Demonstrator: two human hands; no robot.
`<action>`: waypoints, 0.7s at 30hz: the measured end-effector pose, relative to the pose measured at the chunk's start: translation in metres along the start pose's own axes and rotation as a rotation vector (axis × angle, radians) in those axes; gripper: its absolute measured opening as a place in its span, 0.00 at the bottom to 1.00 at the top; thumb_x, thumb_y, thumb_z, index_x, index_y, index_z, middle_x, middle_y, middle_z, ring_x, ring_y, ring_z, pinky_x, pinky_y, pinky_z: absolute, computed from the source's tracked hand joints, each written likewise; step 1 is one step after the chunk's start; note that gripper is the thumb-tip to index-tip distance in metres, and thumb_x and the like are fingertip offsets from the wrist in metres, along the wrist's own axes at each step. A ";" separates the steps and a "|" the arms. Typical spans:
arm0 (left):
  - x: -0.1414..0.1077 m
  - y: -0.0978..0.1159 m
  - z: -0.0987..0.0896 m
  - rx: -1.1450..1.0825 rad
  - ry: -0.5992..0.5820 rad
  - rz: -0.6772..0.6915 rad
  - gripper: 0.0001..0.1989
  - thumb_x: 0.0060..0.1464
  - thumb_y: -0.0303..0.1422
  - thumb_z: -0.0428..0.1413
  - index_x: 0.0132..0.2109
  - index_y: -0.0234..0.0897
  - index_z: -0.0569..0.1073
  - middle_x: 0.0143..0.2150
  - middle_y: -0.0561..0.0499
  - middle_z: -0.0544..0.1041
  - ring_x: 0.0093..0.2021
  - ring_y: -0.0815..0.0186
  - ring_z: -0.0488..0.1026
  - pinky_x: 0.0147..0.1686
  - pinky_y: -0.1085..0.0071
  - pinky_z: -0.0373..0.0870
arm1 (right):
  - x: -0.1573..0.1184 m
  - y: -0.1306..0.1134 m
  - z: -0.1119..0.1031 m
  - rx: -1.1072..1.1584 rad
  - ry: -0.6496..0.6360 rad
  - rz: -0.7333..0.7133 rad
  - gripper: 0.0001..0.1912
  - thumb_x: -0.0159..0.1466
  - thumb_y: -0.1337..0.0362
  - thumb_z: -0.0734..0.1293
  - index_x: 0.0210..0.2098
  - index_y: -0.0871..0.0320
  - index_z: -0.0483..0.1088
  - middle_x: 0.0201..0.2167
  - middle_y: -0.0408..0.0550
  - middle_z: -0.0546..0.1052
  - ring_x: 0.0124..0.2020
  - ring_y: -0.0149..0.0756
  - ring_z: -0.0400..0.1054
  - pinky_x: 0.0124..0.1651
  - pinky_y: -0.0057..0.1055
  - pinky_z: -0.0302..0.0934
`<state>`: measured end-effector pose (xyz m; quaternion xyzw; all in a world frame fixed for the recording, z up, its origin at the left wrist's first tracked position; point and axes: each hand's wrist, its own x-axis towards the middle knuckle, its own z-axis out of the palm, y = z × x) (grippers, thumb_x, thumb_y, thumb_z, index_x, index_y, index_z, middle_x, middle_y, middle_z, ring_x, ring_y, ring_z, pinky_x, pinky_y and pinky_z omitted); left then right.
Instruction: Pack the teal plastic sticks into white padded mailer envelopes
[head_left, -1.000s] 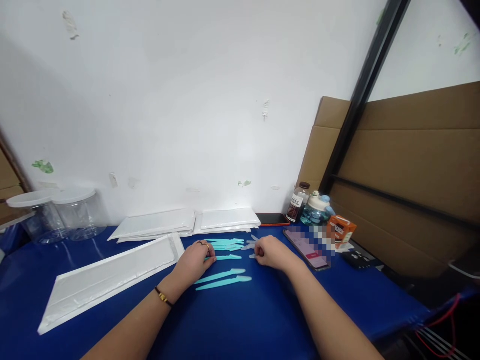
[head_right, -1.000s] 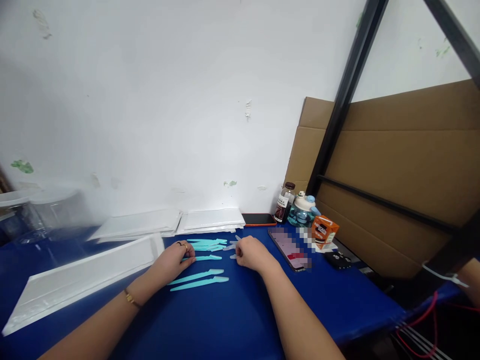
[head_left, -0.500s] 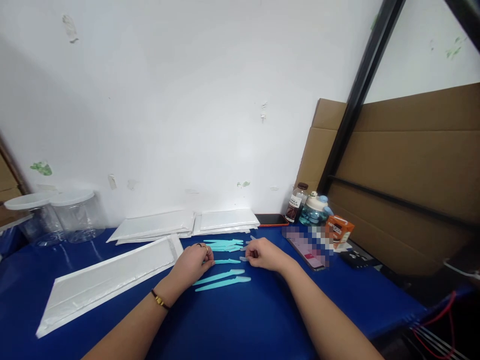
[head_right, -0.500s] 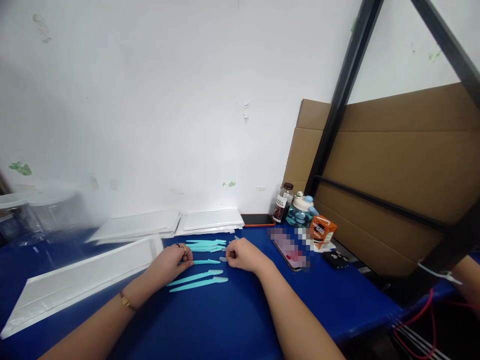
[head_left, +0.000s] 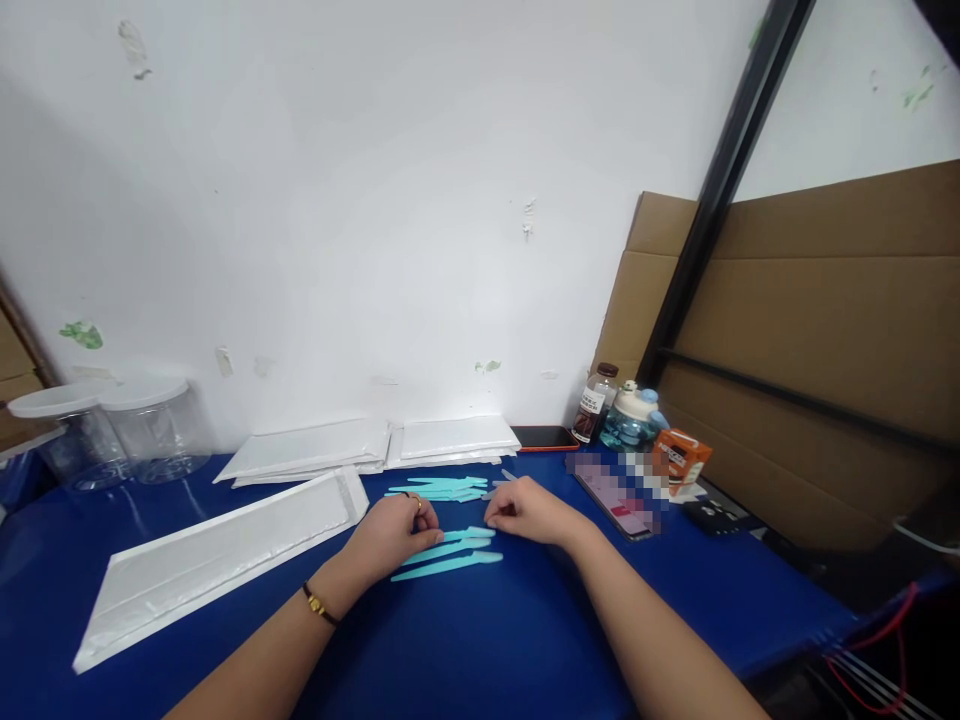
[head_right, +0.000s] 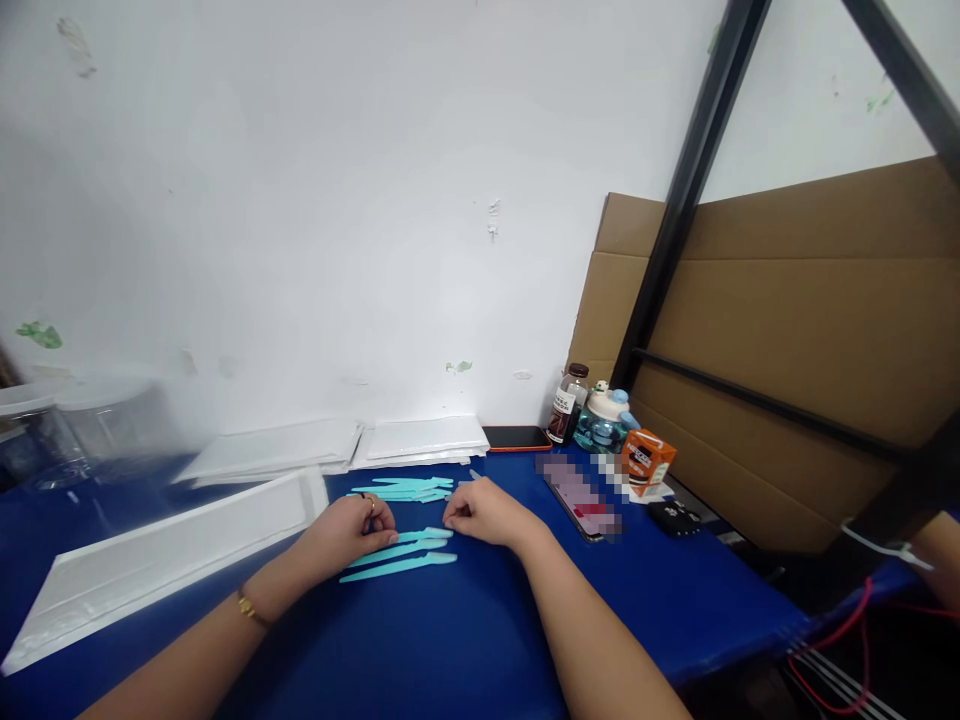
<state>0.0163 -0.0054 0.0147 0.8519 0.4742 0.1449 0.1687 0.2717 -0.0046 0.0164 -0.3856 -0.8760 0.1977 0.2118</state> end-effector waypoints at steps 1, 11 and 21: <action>0.000 -0.002 -0.001 0.018 0.038 0.007 0.10 0.51 0.41 0.53 0.36 0.42 0.74 0.33 0.54 0.74 0.34 0.67 0.69 0.31 0.73 0.61 | -0.001 0.005 -0.002 -0.029 0.057 0.040 0.09 0.57 0.71 0.62 0.32 0.57 0.75 0.30 0.44 0.75 0.31 0.31 0.68 0.33 0.24 0.58; 0.008 -0.015 0.004 0.310 0.142 0.114 0.16 0.59 0.37 0.44 0.50 0.49 0.71 0.41 0.50 0.70 0.42 0.63 0.66 0.42 0.68 0.62 | 0.003 0.021 0.000 -0.292 0.123 0.126 0.12 0.57 0.69 0.65 0.40 0.53 0.73 0.36 0.46 0.69 0.34 0.32 0.65 0.37 0.26 0.56; 0.010 -0.014 0.009 0.332 0.179 0.107 0.13 0.57 0.37 0.46 0.47 0.45 0.71 0.42 0.49 0.69 0.45 0.61 0.64 0.43 0.66 0.61 | 0.010 0.003 0.004 -0.462 0.123 0.085 0.05 0.58 0.69 0.63 0.31 0.57 0.71 0.33 0.45 0.69 0.38 0.33 0.63 0.43 0.31 0.50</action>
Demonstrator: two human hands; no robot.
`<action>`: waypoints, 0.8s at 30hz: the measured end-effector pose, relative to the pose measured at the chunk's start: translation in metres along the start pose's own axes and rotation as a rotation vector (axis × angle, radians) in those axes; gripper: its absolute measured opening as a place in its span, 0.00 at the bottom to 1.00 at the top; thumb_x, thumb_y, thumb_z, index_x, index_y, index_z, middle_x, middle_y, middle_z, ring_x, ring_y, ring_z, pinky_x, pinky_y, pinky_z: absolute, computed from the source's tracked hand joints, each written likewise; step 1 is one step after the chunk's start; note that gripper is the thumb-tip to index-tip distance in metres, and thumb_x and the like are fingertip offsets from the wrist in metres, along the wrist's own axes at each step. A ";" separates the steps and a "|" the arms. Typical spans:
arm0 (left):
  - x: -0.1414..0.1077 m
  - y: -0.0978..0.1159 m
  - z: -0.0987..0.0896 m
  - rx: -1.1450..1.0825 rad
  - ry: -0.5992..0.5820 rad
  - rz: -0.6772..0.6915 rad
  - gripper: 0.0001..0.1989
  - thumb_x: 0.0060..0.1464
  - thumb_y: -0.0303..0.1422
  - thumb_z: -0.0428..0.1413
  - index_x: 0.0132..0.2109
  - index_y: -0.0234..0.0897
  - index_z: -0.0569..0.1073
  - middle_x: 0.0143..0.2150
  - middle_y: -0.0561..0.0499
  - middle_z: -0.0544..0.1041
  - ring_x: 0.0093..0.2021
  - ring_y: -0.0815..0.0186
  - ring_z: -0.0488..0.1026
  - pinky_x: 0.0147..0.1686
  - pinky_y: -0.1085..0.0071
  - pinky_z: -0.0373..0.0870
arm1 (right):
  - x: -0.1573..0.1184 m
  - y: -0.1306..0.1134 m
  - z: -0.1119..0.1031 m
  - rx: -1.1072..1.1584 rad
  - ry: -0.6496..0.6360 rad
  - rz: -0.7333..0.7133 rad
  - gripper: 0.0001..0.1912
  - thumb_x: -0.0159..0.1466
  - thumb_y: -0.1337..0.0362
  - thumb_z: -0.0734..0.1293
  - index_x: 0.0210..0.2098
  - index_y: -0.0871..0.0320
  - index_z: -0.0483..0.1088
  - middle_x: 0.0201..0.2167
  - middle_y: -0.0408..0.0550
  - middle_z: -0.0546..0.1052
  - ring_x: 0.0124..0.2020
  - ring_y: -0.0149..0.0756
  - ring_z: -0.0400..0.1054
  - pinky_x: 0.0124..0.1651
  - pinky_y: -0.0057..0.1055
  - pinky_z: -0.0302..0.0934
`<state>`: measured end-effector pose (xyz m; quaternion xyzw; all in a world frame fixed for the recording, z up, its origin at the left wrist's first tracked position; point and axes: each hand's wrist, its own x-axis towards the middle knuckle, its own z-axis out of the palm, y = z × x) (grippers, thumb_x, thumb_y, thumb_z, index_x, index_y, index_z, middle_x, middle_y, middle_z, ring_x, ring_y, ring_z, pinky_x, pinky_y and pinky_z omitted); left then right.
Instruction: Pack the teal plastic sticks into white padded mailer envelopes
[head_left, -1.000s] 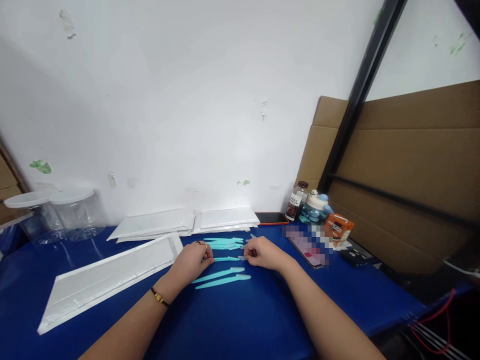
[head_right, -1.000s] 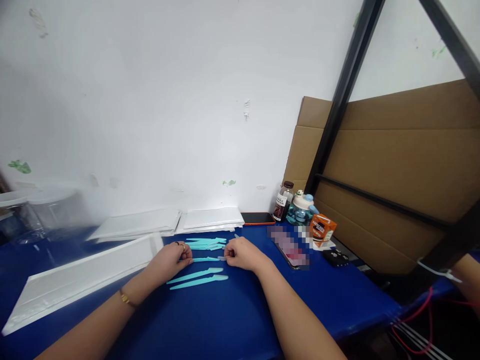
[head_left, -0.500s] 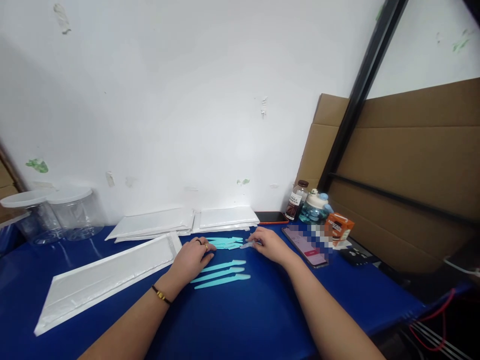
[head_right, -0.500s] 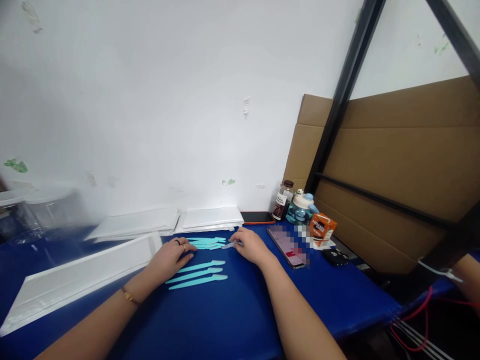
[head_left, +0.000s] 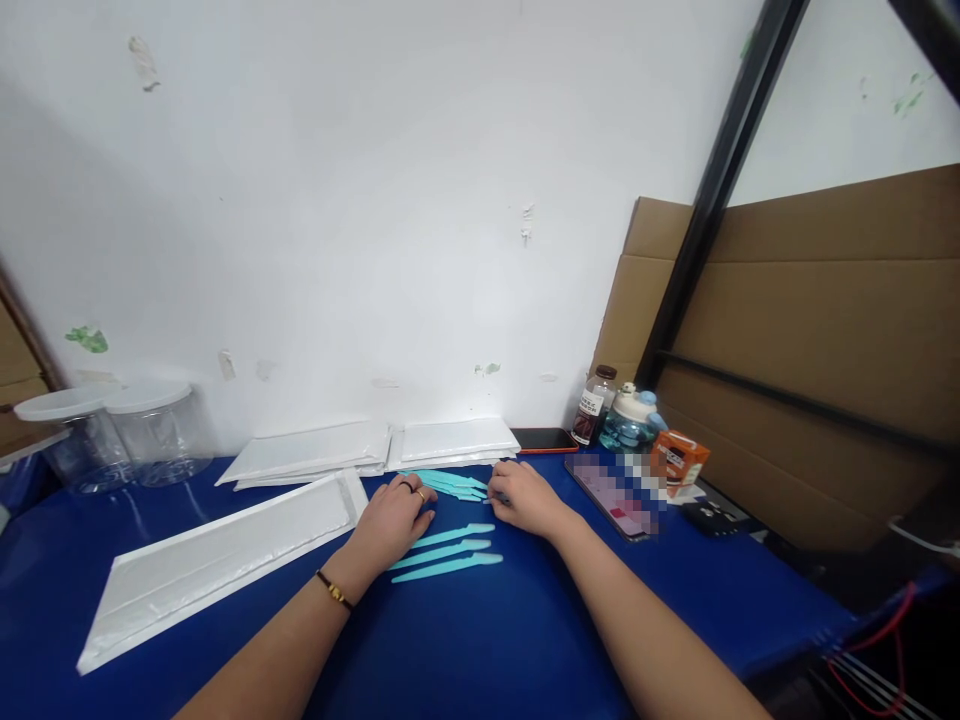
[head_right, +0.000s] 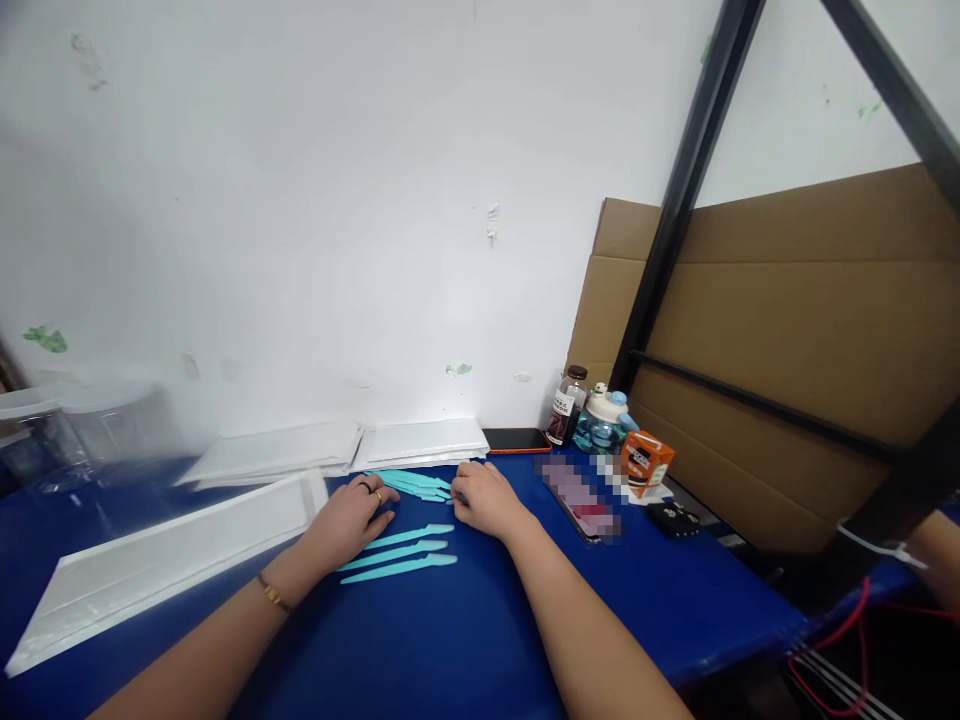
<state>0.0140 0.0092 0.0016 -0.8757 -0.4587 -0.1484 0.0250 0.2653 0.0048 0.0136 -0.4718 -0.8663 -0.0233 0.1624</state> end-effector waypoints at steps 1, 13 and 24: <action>0.000 0.000 0.000 -0.006 0.003 0.000 0.13 0.57 0.37 0.47 0.47 0.45 0.71 0.42 0.49 0.69 0.45 0.61 0.64 0.43 0.66 0.61 | 0.000 0.000 0.001 0.017 0.000 0.002 0.05 0.58 0.69 0.63 0.31 0.57 0.71 0.33 0.45 0.69 0.38 0.33 0.63 0.43 0.31 0.50; -0.001 0.002 0.001 -0.028 -0.030 -0.029 0.20 0.59 0.37 0.42 0.57 0.46 0.64 0.46 0.46 0.68 0.47 0.58 0.63 0.44 0.62 0.63 | -0.009 0.031 -0.008 0.242 0.077 0.129 0.10 0.56 0.73 0.62 0.34 0.56 0.72 0.33 0.45 0.72 0.34 0.32 0.65 0.36 0.26 0.55; 0.002 -0.011 0.009 -0.030 0.020 -0.032 0.19 0.60 0.34 0.42 0.57 0.48 0.62 0.58 0.52 0.65 0.61 0.58 0.53 0.54 0.57 0.53 | 0.001 0.012 0.005 0.054 0.011 0.160 0.10 0.52 0.74 0.62 0.30 0.56 0.72 0.29 0.45 0.74 0.32 0.34 0.65 0.37 0.29 0.52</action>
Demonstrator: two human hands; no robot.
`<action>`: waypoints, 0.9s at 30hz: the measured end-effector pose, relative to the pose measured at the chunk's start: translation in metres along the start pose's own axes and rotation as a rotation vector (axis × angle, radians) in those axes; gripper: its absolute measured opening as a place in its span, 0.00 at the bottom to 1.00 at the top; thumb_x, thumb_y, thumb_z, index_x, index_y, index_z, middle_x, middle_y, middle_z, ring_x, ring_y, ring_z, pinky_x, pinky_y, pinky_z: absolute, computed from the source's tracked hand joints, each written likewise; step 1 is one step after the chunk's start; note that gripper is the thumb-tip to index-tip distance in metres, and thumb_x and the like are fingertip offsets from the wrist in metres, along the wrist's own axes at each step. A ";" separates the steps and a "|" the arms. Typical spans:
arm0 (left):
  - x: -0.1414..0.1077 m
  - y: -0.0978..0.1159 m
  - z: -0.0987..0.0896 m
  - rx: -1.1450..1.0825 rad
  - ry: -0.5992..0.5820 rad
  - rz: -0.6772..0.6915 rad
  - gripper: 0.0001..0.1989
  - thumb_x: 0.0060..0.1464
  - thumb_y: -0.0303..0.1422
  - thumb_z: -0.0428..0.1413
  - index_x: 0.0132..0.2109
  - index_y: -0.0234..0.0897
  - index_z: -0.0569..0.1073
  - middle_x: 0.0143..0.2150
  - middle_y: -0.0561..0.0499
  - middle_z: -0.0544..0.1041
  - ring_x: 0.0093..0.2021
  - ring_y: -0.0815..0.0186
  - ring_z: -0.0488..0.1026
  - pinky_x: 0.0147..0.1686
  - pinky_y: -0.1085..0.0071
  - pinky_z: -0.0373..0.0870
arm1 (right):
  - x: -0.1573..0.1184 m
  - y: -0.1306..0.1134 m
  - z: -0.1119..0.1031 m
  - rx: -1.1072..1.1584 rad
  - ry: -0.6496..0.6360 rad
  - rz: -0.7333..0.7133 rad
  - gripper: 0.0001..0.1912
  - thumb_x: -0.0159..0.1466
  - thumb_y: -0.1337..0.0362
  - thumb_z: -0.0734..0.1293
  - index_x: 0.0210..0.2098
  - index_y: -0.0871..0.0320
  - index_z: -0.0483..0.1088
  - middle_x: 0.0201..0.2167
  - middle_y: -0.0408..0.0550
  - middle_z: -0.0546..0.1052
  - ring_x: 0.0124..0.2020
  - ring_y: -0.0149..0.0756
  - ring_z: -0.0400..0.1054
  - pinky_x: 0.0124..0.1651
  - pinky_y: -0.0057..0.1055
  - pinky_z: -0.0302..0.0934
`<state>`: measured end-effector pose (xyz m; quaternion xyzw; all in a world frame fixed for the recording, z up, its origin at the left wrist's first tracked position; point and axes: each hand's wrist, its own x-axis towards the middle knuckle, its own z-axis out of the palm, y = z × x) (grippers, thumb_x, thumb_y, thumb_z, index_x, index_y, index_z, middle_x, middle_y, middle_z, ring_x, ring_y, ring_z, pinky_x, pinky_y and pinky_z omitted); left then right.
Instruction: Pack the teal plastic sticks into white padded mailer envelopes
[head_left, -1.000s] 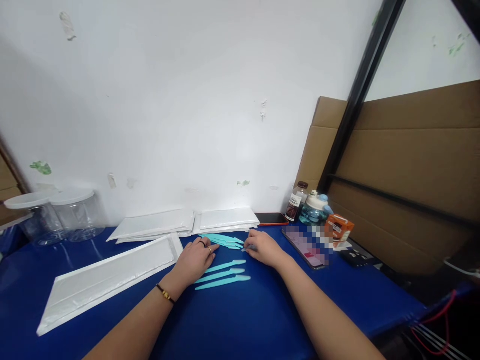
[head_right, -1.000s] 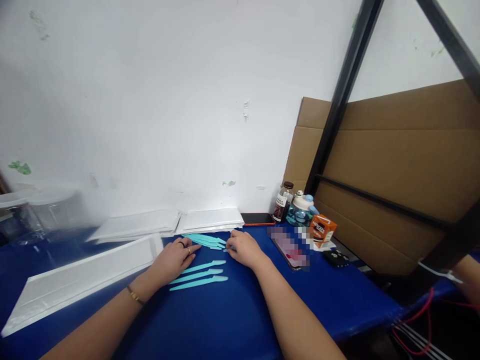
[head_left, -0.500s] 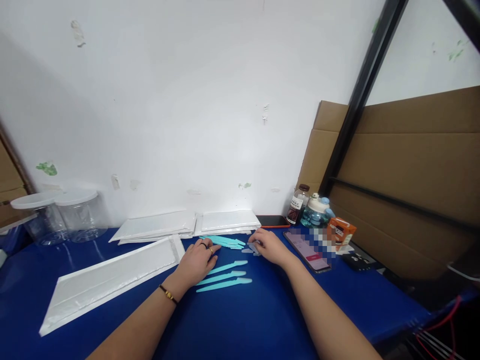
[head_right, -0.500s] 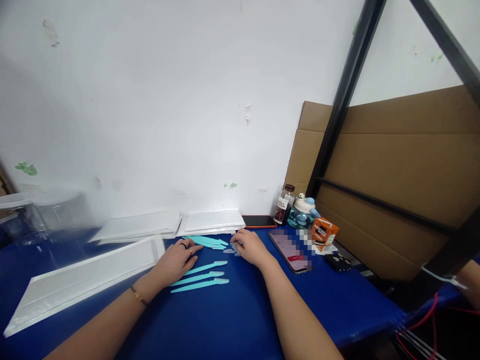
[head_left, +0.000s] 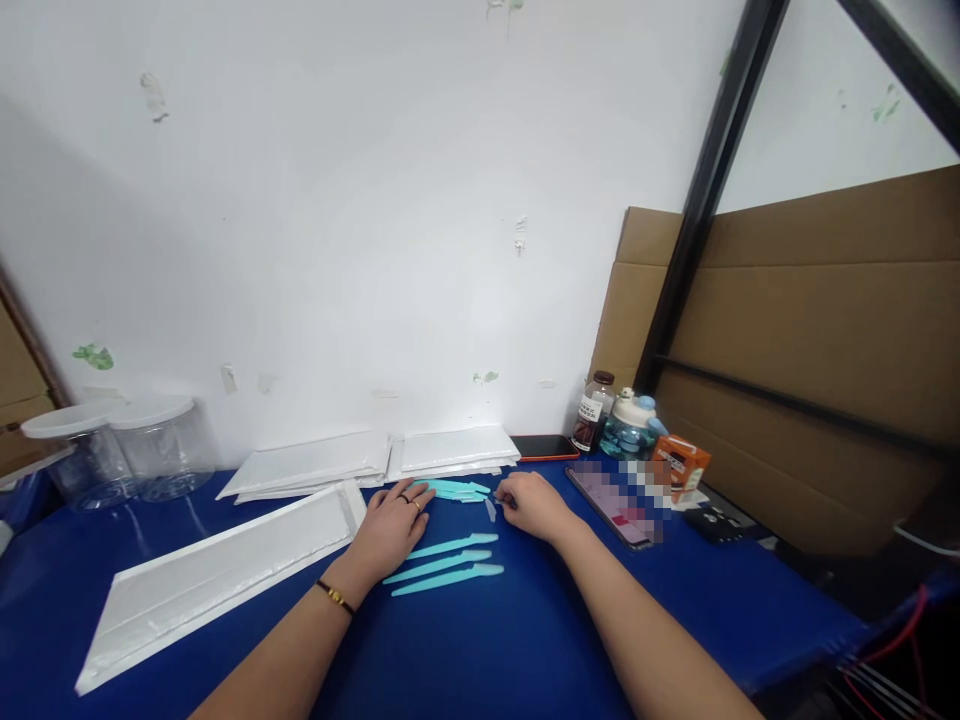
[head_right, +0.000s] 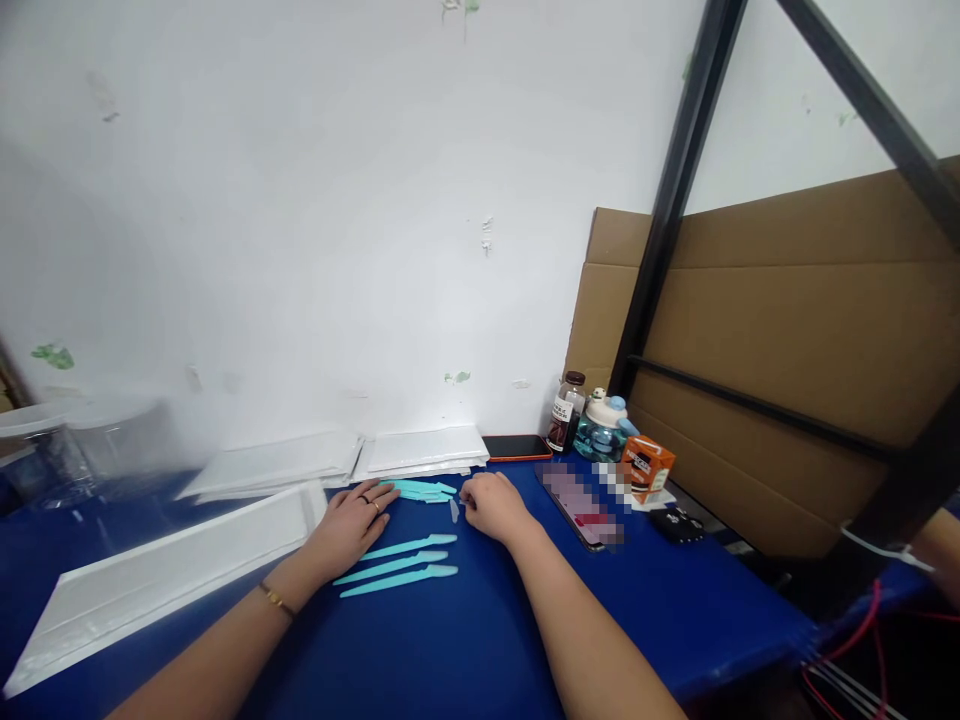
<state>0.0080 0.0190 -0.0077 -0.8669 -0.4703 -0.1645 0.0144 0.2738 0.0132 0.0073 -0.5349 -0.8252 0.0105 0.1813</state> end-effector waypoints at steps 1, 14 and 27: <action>0.000 0.000 0.000 0.000 0.003 -0.003 0.18 0.59 0.34 0.43 0.55 0.48 0.64 0.56 0.52 0.67 0.60 0.58 0.54 0.53 0.57 0.53 | 0.001 0.000 0.001 -0.015 0.000 0.003 0.11 0.52 0.74 0.62 0.30 0.56 0.72 0.29 0.45 0.73 0.32 0.34 0.65 0.37 0.29 0.51; 0.003 0.006 -0.014 0.018 -0.010 -0.012 0.14 0.60 0.33 0.42 0.35 0.40 0.71 0.35 0.50 0.73 0.40 0.62 0.68 0.39 0.66 0.59 | -0.003 -0.008 -0.012 0.395 0.095 -0.066 0.09 0.62 0.70 0.58 0.35 0.58 0.69 0.32 0.45 0.72 0.32 0.31 0.64 0.34 0.25 0.56; 0.002 0.016 -0.019 -0.049 0.023 0.048 0.14 0.62 0.33 0.40 0.37 0.39 0.70 0.37 0.50 0.72 0.41 0.63 0.67 0.40 0.67 0.59 | -0.003 -0.019 -0.004 0.562 0.040 -0.048 0.10 0.60 0.70 0.61 0.37 0.57 0.73 0.31 0.45 0.74 0.29 0.30 0.68 0.32 0.24 0.59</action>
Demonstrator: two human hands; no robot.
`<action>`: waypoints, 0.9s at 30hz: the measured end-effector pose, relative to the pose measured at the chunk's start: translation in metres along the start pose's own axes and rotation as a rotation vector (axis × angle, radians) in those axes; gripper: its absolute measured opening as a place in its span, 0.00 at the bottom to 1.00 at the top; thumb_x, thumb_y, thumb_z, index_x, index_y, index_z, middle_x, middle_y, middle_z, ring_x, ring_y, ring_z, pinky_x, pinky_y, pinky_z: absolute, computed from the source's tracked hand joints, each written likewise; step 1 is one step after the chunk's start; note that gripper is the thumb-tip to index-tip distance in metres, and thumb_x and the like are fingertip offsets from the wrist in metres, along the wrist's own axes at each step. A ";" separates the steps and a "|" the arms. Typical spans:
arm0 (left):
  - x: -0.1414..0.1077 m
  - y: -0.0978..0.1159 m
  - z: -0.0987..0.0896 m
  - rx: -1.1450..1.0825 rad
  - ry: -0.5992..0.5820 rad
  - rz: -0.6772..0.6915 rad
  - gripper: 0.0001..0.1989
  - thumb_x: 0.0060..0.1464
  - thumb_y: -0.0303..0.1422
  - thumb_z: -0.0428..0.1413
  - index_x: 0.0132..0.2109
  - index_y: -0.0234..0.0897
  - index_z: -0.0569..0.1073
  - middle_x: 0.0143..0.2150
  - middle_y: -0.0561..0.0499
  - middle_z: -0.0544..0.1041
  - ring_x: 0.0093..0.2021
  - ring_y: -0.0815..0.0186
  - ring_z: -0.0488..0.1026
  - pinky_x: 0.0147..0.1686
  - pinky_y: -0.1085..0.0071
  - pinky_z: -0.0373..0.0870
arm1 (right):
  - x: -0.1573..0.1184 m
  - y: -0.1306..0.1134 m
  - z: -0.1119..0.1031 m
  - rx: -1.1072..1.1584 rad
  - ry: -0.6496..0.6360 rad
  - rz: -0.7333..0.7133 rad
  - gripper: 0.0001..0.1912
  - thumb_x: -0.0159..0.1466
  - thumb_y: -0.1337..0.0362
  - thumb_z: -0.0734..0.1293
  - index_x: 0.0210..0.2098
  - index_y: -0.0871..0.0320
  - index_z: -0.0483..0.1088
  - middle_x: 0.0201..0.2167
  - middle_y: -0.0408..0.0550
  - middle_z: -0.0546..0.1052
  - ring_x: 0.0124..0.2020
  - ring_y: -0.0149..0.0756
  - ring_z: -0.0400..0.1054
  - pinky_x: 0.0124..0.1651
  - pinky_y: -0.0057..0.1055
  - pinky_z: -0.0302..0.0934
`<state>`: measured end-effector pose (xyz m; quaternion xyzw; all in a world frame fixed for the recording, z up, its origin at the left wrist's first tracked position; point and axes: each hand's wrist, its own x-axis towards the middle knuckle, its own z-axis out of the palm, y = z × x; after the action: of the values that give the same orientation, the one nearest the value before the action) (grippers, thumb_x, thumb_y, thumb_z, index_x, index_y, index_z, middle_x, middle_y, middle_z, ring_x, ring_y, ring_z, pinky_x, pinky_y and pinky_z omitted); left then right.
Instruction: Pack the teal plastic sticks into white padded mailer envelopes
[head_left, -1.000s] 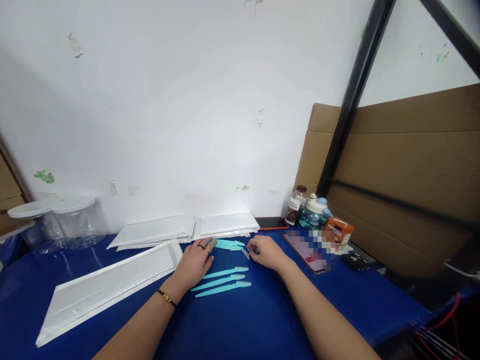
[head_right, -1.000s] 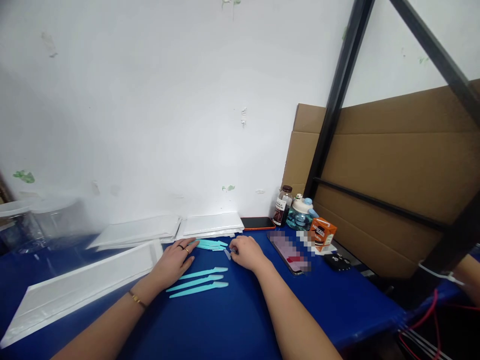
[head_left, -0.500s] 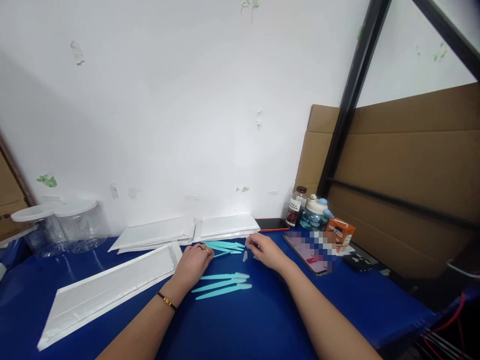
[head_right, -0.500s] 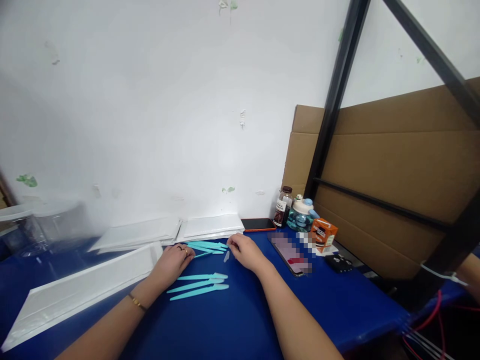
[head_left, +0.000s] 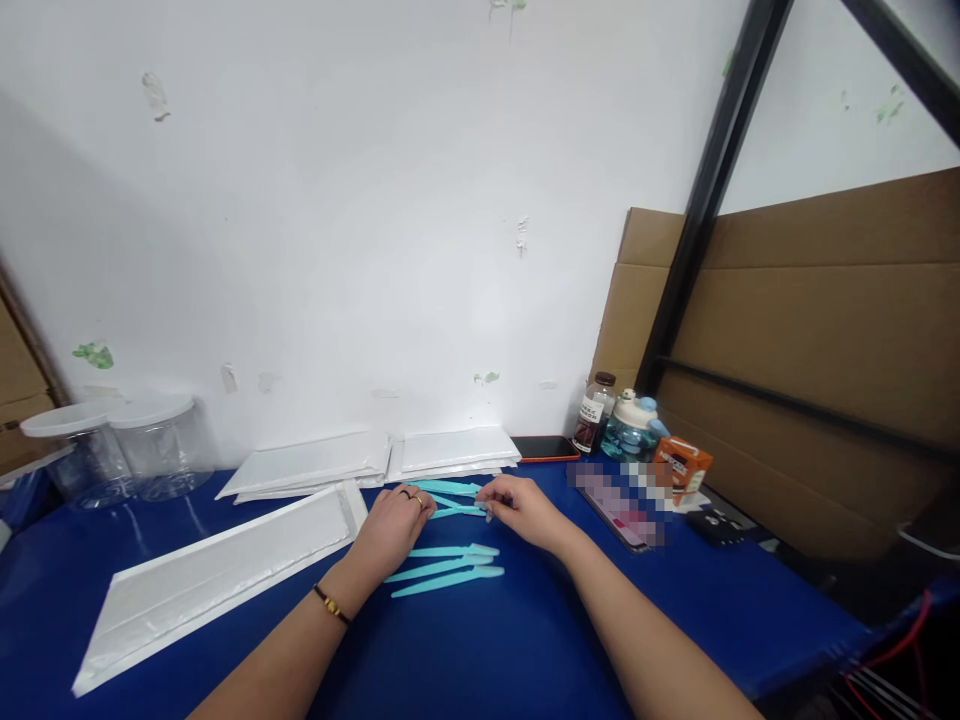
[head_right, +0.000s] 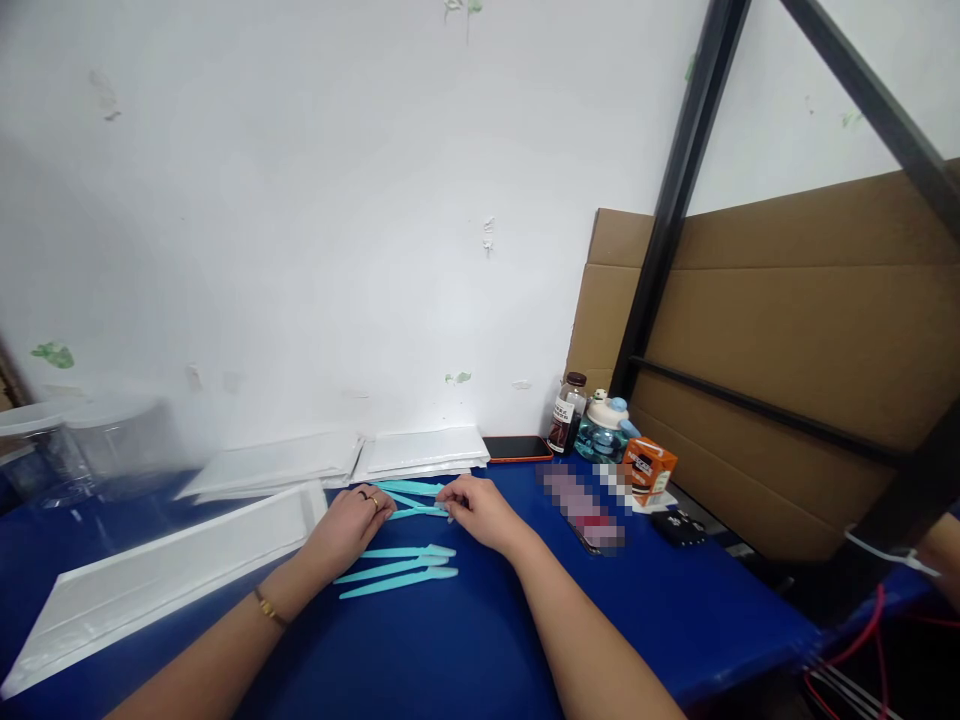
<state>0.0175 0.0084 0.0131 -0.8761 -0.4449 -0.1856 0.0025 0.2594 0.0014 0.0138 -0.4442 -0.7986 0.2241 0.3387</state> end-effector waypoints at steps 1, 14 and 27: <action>0.000 0.001 0.000 -0.004 0.002 0.001 0.14 0.62 0.33 0.40 0.37 0.39 0.70 0.37 0.50 0.73 0.41 0.63 0.67 0.40 0.67 0.59 | 0.000 -0.001 0.000 0.000 -0.003 0.000 0.10 0.60 0.70 0.61 0.37 0.57 0.73 0.31 0.45 0.74 0.29 0.30 0.68 0.32 0.24 0.59; -0.001 0.002 -0.004 -0.005 0.009 -0.022 0.14 0.62 0.34 0.40 0.36 0.39 0.70 0.36 0.50 0.73 0.41 0.63 0.67 0.40 0.67 0.59 | 0.000 -0.002 0.001 -0.023 0.034 0.002 0.10 0.59 0.70 0.61 0.37 0.57 0.73 0.32 0.45 0.75 0.29 0.30 0.68 0.32 0.25 0.60; -0.006 0.009 -0.004 -0.119 -0.139 0.076 0.13 0.60 0.34 0.43 0.37 0.43 0.72 0.36 0.55 0.75 0.40 0.67 0.68 0.41 0.69 0.58 | 0.000 -0.001 -0.009 -0.213 -0.028 -0.099 0.13 0.60 0.73 0.60 0.38 0.55 0.74 0.38 0.48 0.72 0.40 0.35 0.65 0.43 0.30 0.57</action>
<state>0.0197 -0.0023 0.0163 -0.9017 -0.3987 -0.1503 -0.0736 0.2657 0.0013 0.0197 -0.4345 -0.8434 0.1271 0.2892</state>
